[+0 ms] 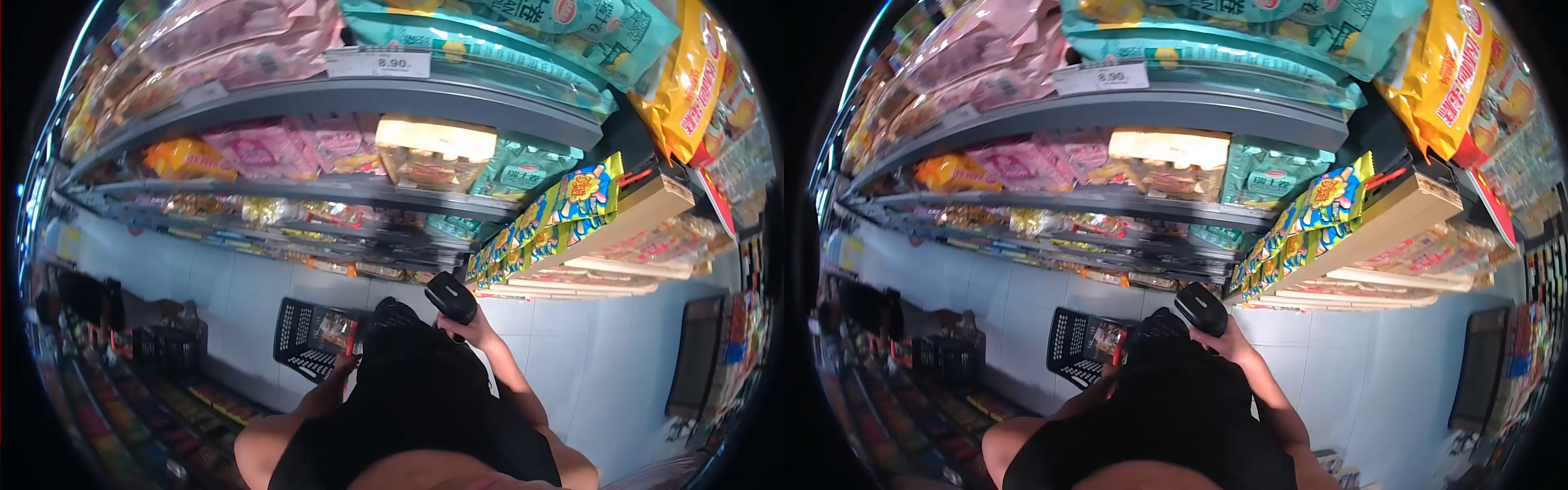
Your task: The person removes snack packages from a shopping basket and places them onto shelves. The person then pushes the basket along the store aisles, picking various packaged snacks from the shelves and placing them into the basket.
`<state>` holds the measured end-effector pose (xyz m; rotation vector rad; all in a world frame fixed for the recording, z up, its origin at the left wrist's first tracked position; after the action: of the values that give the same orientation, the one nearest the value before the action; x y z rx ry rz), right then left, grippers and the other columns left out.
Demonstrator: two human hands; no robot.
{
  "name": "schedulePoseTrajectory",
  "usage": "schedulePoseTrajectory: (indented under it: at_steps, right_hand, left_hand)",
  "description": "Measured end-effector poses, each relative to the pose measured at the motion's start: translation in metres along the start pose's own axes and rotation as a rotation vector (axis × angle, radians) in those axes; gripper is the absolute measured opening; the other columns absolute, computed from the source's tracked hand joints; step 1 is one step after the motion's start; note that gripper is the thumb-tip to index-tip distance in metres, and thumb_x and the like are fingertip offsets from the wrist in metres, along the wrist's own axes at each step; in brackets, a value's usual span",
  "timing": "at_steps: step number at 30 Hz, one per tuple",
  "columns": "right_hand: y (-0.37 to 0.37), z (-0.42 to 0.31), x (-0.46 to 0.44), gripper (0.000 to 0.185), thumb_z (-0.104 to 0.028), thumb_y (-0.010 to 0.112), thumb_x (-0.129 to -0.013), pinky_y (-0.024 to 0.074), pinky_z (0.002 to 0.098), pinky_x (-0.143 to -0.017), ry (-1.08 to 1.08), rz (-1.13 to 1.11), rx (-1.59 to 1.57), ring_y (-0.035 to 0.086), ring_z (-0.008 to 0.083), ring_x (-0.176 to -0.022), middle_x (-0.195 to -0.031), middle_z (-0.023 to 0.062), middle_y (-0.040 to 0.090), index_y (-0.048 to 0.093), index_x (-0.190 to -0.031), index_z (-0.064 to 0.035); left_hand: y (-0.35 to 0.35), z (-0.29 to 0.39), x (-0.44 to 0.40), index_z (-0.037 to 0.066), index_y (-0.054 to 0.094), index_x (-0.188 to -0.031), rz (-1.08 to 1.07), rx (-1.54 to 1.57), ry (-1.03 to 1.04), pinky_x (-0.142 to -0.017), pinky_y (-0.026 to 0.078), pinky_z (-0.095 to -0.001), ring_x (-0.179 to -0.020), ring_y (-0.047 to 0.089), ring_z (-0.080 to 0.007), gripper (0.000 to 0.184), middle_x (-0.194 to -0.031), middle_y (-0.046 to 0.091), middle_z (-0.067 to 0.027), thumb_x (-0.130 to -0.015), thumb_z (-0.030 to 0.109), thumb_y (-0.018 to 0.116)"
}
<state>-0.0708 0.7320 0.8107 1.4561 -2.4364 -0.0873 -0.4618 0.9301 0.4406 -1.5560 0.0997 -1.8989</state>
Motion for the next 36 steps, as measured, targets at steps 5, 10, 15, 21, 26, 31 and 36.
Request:
schedulePoseTrajectory:
  at_steps: [5, 10, 15, 21, 26, 31, 36]
  right_hand:
    - [-0.015, 0.006, 0.02, 0.016, -0.016, 0.077, -0.093, 0.0465, 0.0231, -0.057, 0.019, -0.126, -0.078, 0.059, 0.0052, -0.063, -0.081, -0.0002, 0.068, 0.069, -0.102, -0.0052]
    - [-0.004, 0.008, 0.044, 0.016, -0.014, 0.077, -0.093, 0.0477, 0.0227, -0.06, 0.081, -0.261, -0.008, 0.059, 0.0051, -0.066, -0.085, 0.0009, 0.069, 0.069, -0.104, -0.0048]
    - [0.013, -0.002, 0.043, 0.015, -0.01, 0.075, -0.092, 0.0484, 0.0238, -0.061, 0.087, -0.363, 0.1, 0.06, 0.0068, -0.067, -0.086, 0.0024, 0.068, 0.067, -0.104, -0.0032]
    - [0.052, 0.0, 0.029, 0.013, -0.008, 0.073, -0.094, 0.0466, 0.0244, -0.059, 0.051, -0.409, 0.21, 0.059, 0.0071, -0.065, -0.084, 0.0014, 0.067, 0.066, -0.103, -0.0028]
    - [0.099, 0.004, 0.004, 0.012, -0.005, 0.072, -0.093, 0.0466, 0.0251, -0.059, 0.083, -0.466, 0.18, 0.058, 0.0075, -0.064, -0.084, 0.0031, 0.067, 0.065, -0.103, -0.0011]
    - [0.169, 0.016, -0.037, 0.013, -0.005, 0.072, -0.093, 0.047, 0.0247, -0.057, 0.077, -0.492, 0.133, 0.058, 0.0073, -0.064, -0.085, 0.0041, 0.067, 0.066, -0.104, -0.0001]
    - [0.238, 0.019, -0.071, 0.017, -0.006, 0.073, -0.094, 0.0486, 0.0249, -0.058, 0.175, -0.567, 0.147, 0.058, 0.0073, -0.064, -0.088, 0.0038, 0.069, 0.066, -0.107, -0.0005]
  left_hand:
    - [0.028, -0.015, 0.041, 0.0, 0.075, -0.099, 0.071, -0.186, 0.044, -0.073, 0.06, -0.0405, -0.077, 0.077, -0.0275, 0.053, -0.084, 0.076, -0.0144, -0.081, 0.05, 0.083]
    - [0.023, -0.041, 0.099, 0.004, 0.077, -0.107, 0.313, -0.333, 0.046, -0.091, 0.057, -0.0485, -0.104, 0.072, -0.038, 0.049, -0.109, 0.075, -0.0222, -0.085, 0.048, 0.074]
    - [0.019, -0.058, 0.083, 0.003, 0.077, -0.105, 0.281, -0.324, 0.108, -0.093, 0.057, -0.0473, -0.105, 0.072, -0.0374, 0.038, -0.109, 0.074, -0.0227, -0.085, 0.033, 0.063]
    - [-0.025, -0.052, 0.078, 0.004, 0.077, -0.106, 0.318, -0.333, 0.164, -0.093, 0.057, -0.0476, -0.105, 0.072, -0.0384, 0.037, -0.108, 0.074, -0.0222, -0.083, 0.031, 0.067]
    - [-0.072, -0.045, 0.051, 0.005, 0.079, -0.098, 0.326, -0.362, 0.237, -0.089, 0.059, -0.0482, -0.098, 0.073, -0.0389, 0.032, -0.1, 0.076, -0.0207, -0.08, 0.03, 0.067]
    - [-0.124, -0.033, 0.033, 0.005, 0.079, -0.093, 0.323, -0.335, 0.234, -0.086, 0.059, -0.0486, -0.094, 0.074, -0.0376, 0.03, -0.096, 0.076, -0.0209, -0.079, 0.029, 0.068]
    - [-0.164, -0.03, 0.001, 0.005, 0.079, -0.09, 0.351, -0.303, 0.277, -0.082, 0.06, -0.0481, -0.089, 0.075, -0.0369, 0.031, -0.092, 0.076, -0.0212, -0.08, 0.032, 0.069]
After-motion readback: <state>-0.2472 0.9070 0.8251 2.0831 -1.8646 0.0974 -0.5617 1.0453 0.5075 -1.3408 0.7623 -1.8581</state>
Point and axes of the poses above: each hand's wrist, its own x-axis away from the middle knuckle, its own y-axis out of the palm, z = x × y, the point moved 5 cm from there along -x, towards the middle knuckle
